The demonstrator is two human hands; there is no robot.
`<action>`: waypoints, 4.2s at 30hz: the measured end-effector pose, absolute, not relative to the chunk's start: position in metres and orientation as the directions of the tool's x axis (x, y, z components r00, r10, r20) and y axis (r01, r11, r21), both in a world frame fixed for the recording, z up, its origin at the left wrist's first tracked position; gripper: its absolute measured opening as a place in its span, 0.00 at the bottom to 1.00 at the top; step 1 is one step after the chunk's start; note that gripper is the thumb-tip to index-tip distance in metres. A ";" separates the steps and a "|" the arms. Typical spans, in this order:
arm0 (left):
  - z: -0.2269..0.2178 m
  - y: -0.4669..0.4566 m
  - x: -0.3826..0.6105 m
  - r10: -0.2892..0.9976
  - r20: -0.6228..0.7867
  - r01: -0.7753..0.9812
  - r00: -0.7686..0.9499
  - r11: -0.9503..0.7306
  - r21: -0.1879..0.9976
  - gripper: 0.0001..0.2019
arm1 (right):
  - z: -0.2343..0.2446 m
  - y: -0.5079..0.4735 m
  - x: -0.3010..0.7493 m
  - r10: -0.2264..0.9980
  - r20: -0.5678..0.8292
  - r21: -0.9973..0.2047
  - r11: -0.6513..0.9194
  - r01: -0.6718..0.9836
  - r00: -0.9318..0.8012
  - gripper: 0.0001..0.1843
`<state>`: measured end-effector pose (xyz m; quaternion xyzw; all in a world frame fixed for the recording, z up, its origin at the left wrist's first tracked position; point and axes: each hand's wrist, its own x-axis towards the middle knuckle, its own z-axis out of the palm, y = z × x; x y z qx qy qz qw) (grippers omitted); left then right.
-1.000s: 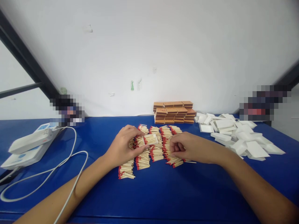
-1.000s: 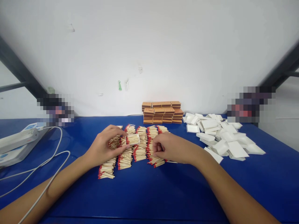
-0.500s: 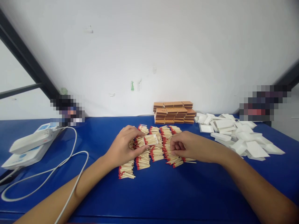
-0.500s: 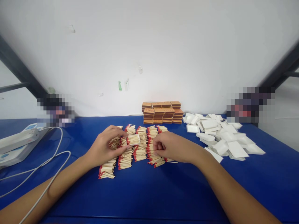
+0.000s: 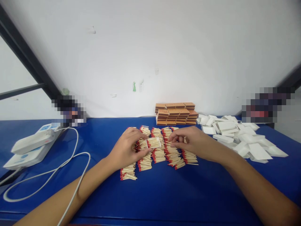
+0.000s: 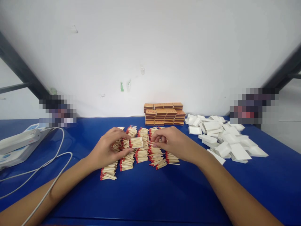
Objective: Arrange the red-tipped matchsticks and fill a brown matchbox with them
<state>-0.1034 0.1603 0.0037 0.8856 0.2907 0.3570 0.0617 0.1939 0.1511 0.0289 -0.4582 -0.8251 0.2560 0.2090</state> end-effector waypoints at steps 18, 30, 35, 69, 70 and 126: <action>0.001 0.150 -0.094 0.553 0.590 0.408 0.588 -0.833 0.374 0.16 | 0.022 0.137 0.159 0.698 0.498 -0.508 0.716 0.479 -0.515 0.10; 0.006 0.147 -0.091 0.583 0.601 0.389 0.547 -0.812 0.435 0.15 | 0.028 0.138 0.168 0.724 0.534 -0.439 0.679 0.588 -0.437 0.10; 0.005 0.153 -0.099 0.574 0.617 0.434 0.539 -0.817 0.380 0.15 | 0.029 0.146 0.186 0.821 0.288 -0.460 0.571 0.680 -0.494 0.10; 0.006 0.159 -0.104 0.537 0.629 0.475 0.561 -0.832 0.287 0.15 | 0.029 0.150 0.196 0.834 -0.102 -0.621 0.372 0.690 -0.543 0.05; 0.006 0.159 -0.105 0.537 0.628 0.475 0.562 -0.832 0.287 0.15 | 0.028 0.150 0.196 0.834 -0.101 -0.635 0.366 0.680 -0.543 0.06; 0.007 0.144 -0.091 0.555 0.608 0.367 0.567 -0.831 0.417 0.15 | 0.022 0.138 0.162 0.768 0.405 -0.505 0.641 0.578 -0.497 0.13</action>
